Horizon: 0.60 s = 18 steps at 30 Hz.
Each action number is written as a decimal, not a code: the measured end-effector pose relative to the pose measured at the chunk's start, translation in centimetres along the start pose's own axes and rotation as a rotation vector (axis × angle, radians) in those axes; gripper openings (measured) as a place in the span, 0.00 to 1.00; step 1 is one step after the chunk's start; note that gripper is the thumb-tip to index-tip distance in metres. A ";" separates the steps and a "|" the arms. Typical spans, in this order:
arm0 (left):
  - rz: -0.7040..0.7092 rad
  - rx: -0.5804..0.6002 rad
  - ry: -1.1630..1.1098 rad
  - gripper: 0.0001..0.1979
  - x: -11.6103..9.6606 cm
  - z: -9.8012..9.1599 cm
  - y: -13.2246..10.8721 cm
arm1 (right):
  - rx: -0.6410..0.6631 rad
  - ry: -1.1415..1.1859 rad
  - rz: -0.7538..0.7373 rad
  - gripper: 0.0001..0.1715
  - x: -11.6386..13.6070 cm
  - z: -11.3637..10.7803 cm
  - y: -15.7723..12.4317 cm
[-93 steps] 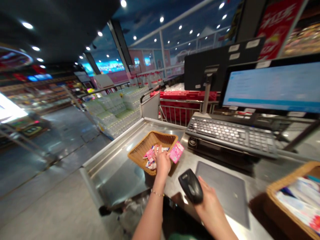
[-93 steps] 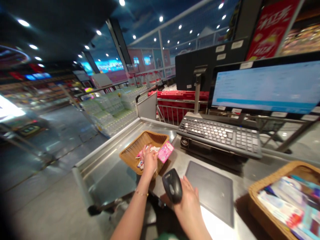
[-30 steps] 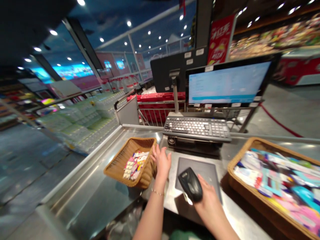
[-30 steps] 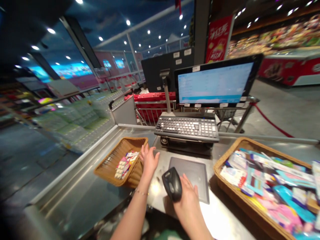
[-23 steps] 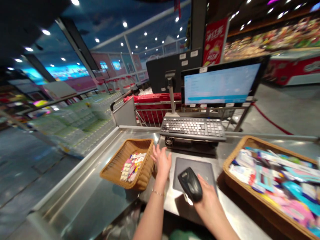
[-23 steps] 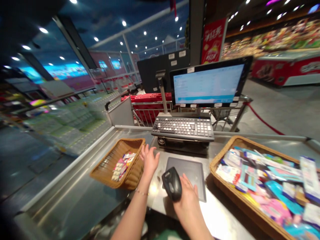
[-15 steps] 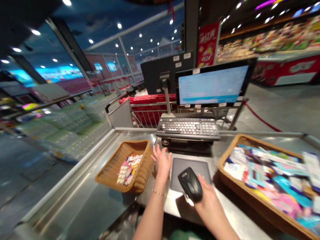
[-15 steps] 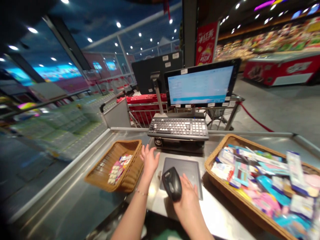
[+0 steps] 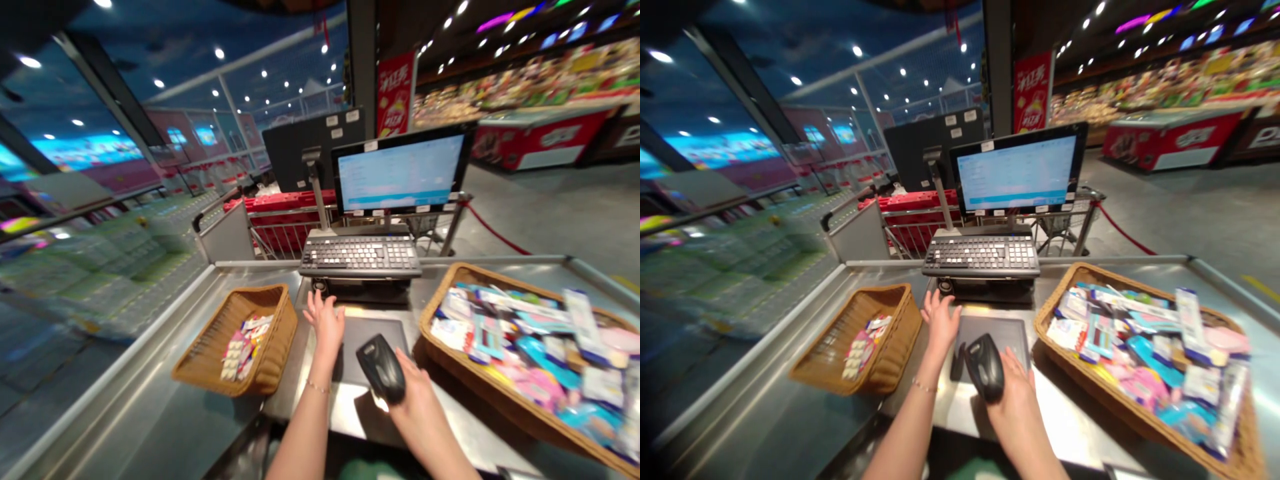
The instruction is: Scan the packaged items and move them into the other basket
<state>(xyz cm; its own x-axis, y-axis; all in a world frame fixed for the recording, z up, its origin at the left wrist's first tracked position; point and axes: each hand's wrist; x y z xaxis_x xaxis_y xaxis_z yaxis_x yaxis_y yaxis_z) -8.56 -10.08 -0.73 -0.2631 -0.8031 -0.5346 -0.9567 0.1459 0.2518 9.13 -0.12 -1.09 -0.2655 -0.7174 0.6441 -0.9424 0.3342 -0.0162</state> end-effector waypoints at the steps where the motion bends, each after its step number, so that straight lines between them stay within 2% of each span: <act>1: 0.005 0.005 -0.003 0.15 -0.2 0.1 0.0 | 0.000 0.001 0.017 0.30 0.0 -0.2 -0.1; 18: 0.106 0.084 -0.043 0.14 -4.0 2.0 -0.9 | -0.065 -0.025 0.119 0.34 -1.6 -1.8 -1.2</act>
<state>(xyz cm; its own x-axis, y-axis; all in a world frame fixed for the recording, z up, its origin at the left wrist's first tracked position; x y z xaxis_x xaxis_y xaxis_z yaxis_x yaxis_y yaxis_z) -6.93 -5.84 -0.38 -0.3665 -0.7556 -0.5430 -0.9299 0.2775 0.2415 11.03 1.70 -0.76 -0.3802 -0.6853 0.6212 -0.8889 0.4562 -0.0407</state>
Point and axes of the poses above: each hand's wrist, its own y-axis towards the middle knuckle, its own z-axis out of the palm, x = y × z, and after that the axes turned 6 degrees about -y, right-handed
